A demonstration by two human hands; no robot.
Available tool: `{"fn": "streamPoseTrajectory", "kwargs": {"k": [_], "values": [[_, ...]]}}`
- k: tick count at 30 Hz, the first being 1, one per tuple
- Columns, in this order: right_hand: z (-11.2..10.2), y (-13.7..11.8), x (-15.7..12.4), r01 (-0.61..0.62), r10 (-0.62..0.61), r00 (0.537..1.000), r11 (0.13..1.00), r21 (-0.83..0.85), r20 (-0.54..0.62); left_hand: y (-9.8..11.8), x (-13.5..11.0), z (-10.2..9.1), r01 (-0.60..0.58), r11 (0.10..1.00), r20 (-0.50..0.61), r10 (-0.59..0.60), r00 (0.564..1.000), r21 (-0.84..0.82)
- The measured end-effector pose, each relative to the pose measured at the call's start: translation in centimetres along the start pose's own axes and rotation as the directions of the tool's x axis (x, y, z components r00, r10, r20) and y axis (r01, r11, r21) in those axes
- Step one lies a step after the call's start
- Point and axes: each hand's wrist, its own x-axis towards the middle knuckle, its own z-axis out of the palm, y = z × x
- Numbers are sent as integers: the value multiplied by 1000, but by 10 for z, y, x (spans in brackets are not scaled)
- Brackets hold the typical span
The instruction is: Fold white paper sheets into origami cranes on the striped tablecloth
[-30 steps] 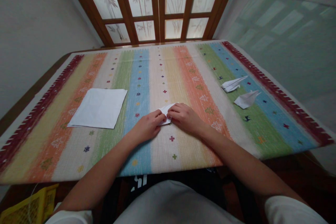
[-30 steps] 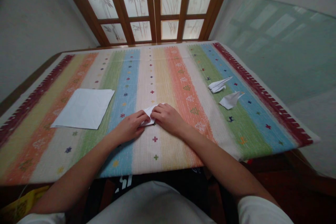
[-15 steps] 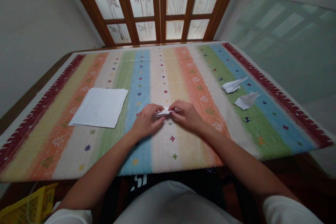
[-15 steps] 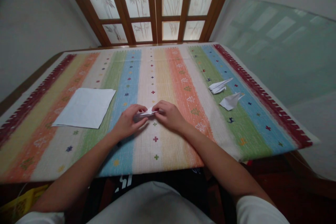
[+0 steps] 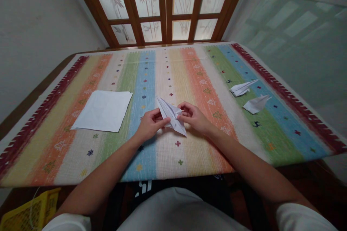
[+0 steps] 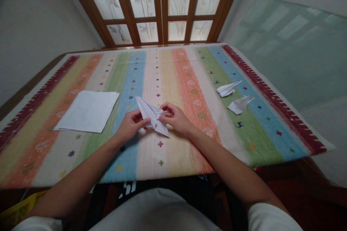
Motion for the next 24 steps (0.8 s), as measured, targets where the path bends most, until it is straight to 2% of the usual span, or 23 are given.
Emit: {"fn": "streamPoseTrajectory", "kwargs": {"k": [5, 8, 10, 12, 14, 17, 20, 22, 24], "values": [[7, -4, -3, 54, -49, 997, 995, -88, 60, -3, 0, 1, -61, 976, -73, 78, 994, 211], [10, -9, -8, 190, -184, 982, 945, -266, 47, -1, -2, 3, -125, 939, -93, 162, 982, 321], [10, -11, -11, 354, -357, 931, 836, -420, 73, 3, -5, 4, -213, 917, -66, 249, 966, 338], [8, -13, -14, 492, -508, 850, 671, -554, 141, 7, -6, 4, -318, 890, -5, 338, 941, 328], [6, -14, -16, 551, -574, 790, 508, -662, 217, 9, -6, 1, -366, 875, 45, 372, 927, 317], [2, -13, -16, 557, -557, 764, 316, -768, 325, 8, -2, -6, -391, 844, 167, 354, 920, 366], [2, -9, -15, 576, -476, 751, 135, -806, 457, 7, 3, -16, -445, 775, 331, 319, 888, 448], [5, -6, -14, 587, -408, 744, 20, -809, 529, 7, 6, -23, -476, 718, 436, 262, 861, 508], [7, -3, -12, 586, -354, 743, -62, -808, 567, 8, 7, -30, -513, 640, 482, 243, 842, 572]]}}
